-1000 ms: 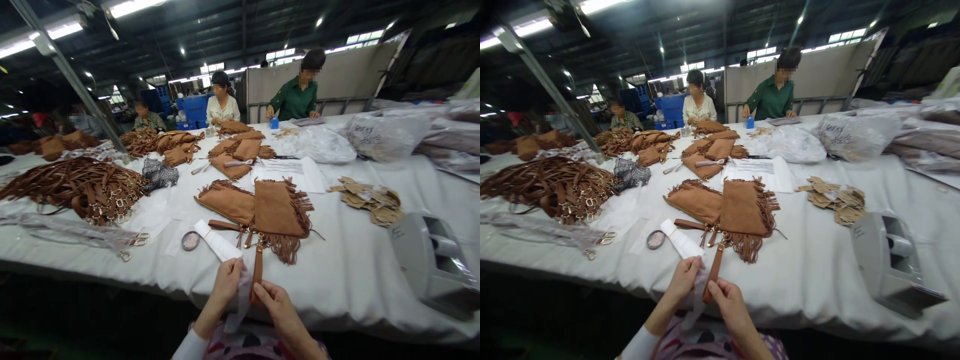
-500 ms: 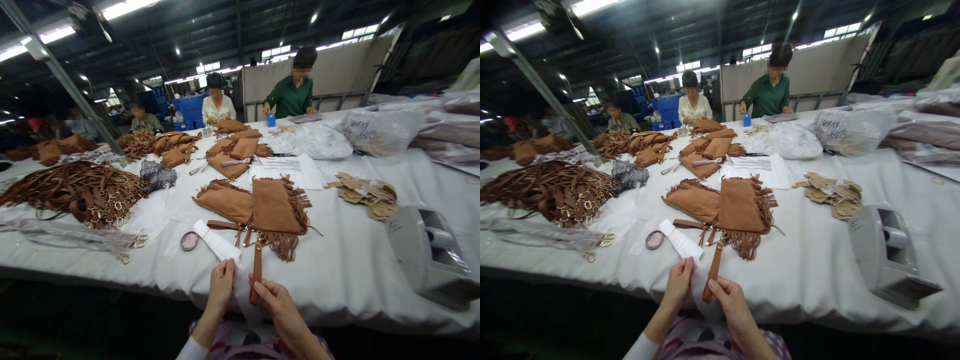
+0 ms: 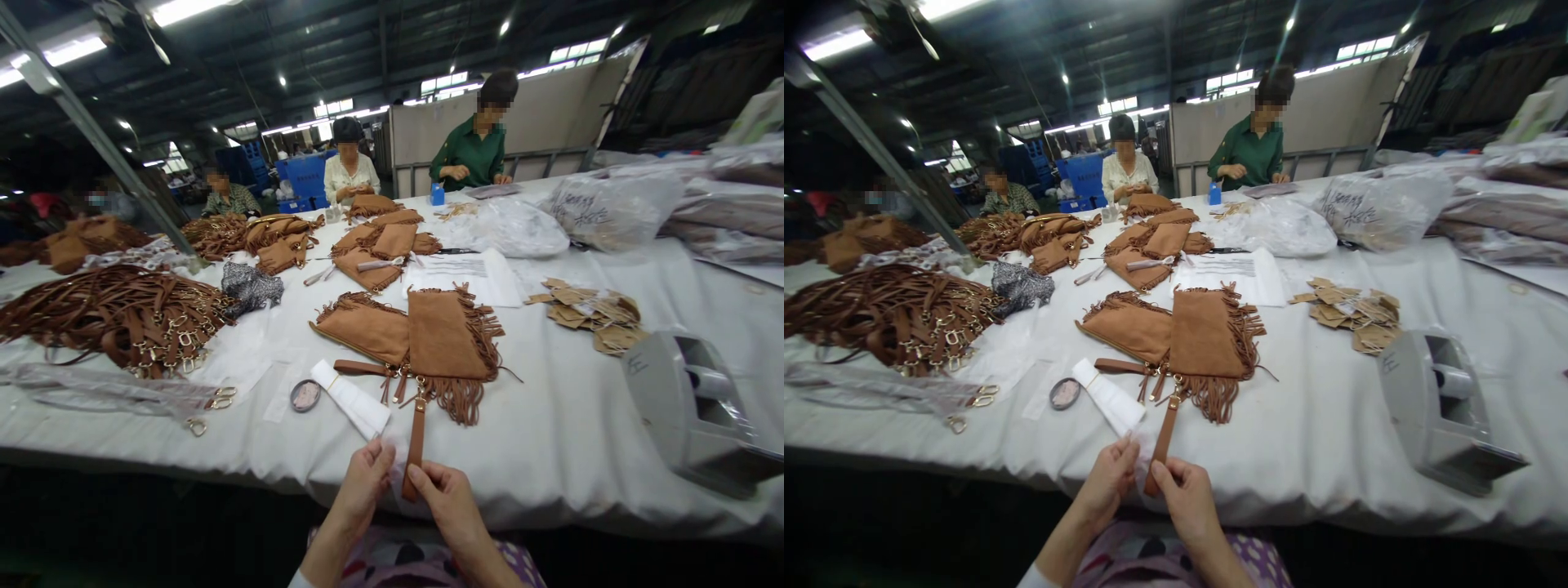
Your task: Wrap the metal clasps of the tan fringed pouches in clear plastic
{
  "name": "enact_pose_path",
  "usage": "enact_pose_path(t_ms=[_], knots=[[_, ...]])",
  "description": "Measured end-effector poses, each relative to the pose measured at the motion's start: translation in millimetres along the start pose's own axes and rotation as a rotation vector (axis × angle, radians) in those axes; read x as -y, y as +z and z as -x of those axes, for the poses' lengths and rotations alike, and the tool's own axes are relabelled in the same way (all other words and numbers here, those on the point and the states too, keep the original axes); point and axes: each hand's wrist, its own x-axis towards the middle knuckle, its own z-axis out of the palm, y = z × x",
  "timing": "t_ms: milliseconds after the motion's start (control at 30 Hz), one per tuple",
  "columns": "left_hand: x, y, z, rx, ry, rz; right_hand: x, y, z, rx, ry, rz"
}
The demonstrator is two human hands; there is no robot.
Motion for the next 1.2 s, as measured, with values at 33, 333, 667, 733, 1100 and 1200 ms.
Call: enact_pose_path(t_ms=[33, 333, 667, 733, 1100, 1200], knots=[[1.1, -1.2, 0.2, -0.038, 0.015, -0.02, 0.3, 0.9, 0.1, 0.01, -0.009, 0.009], [-6.4, -12.5, -20.7, -0.223, 0.1, -0.184, 7.7, 3.0, 2.7, 0.075, 0.006, -0.019], [-72.9, -50.0, 3.4, 0.037, 0.007, -0.805, 41.9, 5.3, -8.4, 0.179, -0.001, -0.29], [-69.5, -50.8, 7.7, 0.075, -0.023, -0.872, 46.1, 8.6, -11.6, 0.131, -0.025, -0.236], [-59.9, -44.6, 11.9, 0.122, -0.071, -0.98, 43.2, 12.3, -16.3, 0.016, -0.157, 0.098], [-61.1, -42.9, 12.2, 0.134, -0.073, -0.972, 41.6, 12.4, -17.2, 0.012, -0.173, 0.135]])
